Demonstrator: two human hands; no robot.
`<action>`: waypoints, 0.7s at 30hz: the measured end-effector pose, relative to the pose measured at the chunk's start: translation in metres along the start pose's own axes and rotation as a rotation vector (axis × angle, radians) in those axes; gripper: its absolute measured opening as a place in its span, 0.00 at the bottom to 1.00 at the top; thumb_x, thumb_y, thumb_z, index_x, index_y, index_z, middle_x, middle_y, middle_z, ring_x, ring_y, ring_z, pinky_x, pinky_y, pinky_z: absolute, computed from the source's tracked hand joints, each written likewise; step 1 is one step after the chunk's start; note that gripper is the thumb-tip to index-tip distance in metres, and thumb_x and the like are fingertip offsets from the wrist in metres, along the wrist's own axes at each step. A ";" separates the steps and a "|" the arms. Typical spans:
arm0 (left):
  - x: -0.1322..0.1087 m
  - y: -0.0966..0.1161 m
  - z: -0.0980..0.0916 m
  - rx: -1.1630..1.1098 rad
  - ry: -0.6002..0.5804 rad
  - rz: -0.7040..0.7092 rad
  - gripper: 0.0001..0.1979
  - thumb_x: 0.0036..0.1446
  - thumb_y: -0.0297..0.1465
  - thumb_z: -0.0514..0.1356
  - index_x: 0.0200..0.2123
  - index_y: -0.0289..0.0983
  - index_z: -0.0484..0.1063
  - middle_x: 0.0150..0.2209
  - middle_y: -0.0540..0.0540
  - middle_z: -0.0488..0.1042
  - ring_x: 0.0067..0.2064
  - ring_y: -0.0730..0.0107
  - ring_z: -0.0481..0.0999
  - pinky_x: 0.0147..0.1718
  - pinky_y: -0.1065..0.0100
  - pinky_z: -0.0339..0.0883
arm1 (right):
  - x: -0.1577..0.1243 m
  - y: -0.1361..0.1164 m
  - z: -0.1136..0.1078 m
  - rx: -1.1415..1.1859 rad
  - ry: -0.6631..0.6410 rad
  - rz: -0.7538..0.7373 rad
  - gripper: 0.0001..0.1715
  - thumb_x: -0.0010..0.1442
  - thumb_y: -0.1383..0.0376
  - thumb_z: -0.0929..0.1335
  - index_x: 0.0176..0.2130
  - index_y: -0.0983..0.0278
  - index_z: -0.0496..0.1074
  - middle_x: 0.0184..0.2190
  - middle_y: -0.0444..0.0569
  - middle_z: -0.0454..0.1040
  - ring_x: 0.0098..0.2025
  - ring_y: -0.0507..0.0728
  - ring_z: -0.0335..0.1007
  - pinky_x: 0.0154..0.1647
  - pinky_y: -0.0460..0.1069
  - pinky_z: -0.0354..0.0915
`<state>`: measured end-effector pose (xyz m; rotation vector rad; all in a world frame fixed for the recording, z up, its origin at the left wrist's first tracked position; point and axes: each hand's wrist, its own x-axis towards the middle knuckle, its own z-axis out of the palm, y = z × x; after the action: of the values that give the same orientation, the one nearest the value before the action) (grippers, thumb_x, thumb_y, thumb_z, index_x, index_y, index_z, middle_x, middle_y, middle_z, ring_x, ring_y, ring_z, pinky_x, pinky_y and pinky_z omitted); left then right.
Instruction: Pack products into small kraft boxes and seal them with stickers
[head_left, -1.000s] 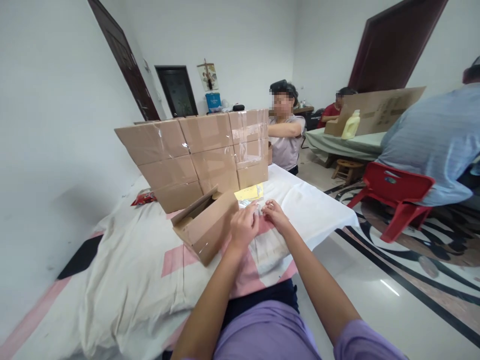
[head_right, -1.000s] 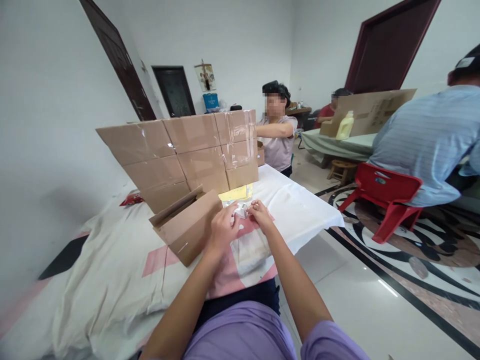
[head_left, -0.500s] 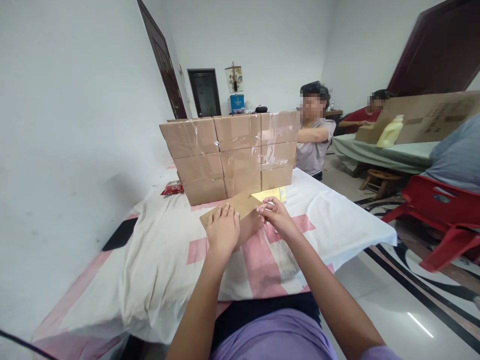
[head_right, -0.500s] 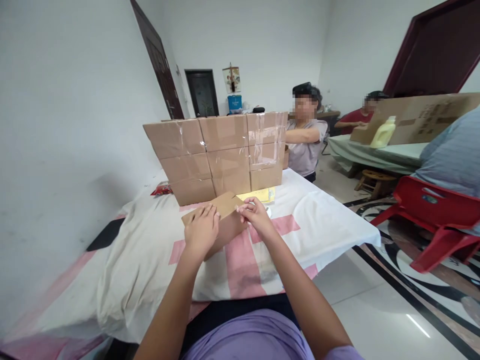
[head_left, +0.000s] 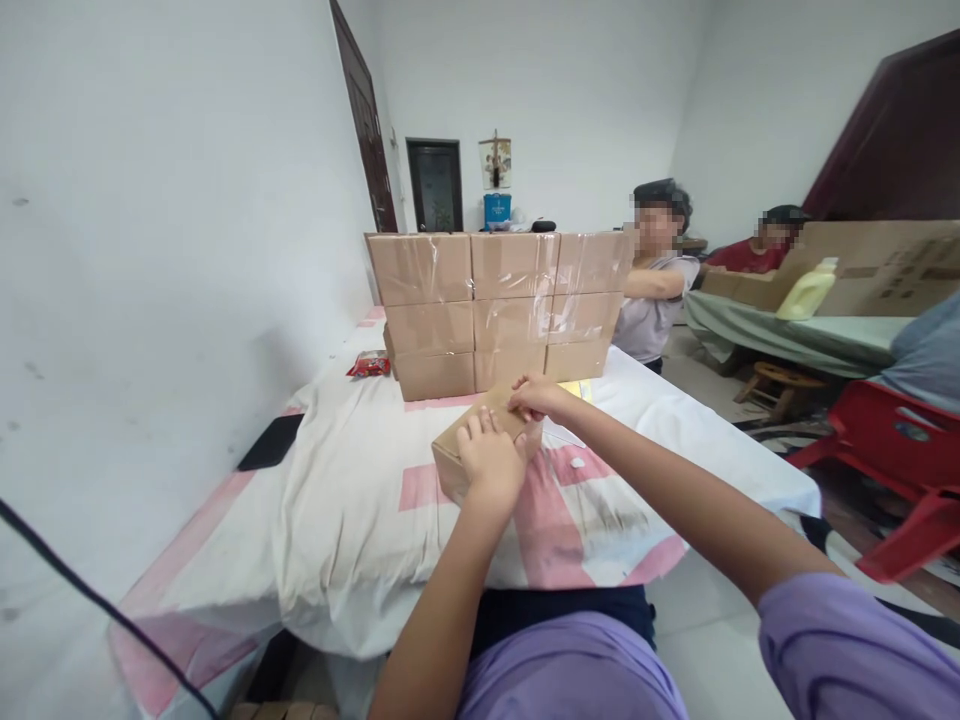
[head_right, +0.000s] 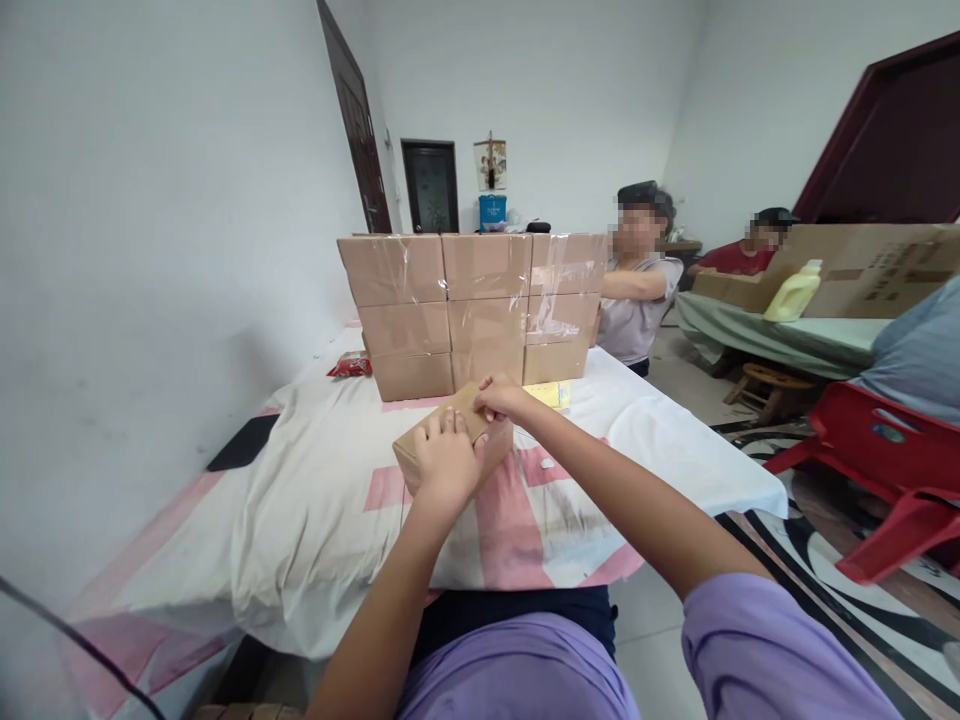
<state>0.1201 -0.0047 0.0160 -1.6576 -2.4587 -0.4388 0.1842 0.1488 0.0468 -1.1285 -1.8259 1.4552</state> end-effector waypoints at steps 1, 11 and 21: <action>-0.001 0.000 0.000 -0.001 -0.002 0.000 0.30 0.69 0.42 0.49 0.67 0.33 0.66 0.72 0.33 0.60 0.66 0.41 0.63 0.58 0.47 0.59 | 0.003 -0.001 0.002 -0.029 0.001 0.021 0.27 0.38 0.81 0.78 0.31 0.61 0.65 0.10 0.36 0.64 0.10 0.49 0.55 0.13 0.43 0.40; -0.001 0.001 -0.007 0.015 -0.047 -0.008 0.31 0.69 0.42 0.48 0.69 0.32 0.63 0.72 0.34 0.59 0.64 0.40 0.62 0.57 0.45 0.58 | 0.001 -0.030 0.015 -0.405 -0.027 0.251 0.09 0.67 0.65 0.72 0.36 0.67 0.72 0.25 0.39 0.71 0.21 0.45 0.63 0.19 0.40 0.61; -0.009 0.005 -0.021 0.055 -0.081 -0.033 0.34 0.70 0.43 0.43 0.72 0.30 0.58 0.73 0.37 0.58 0.65 0.44 0.62 0.59 0.50 0.57 | -0.012 -0.056 0.035 -0.674 -0.027 0.352 0.12 0.69 0.60 0.71 0.42 0.68 0.74 0.31 0.43 0.74 0.26 0.48 0.69 0.26 0.43 0.68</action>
<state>0.1273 -0.0174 0.0338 -1.6465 -2.5353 -0.3103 0.1462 0.1174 0.0923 -1.8313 -2.3028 1.0314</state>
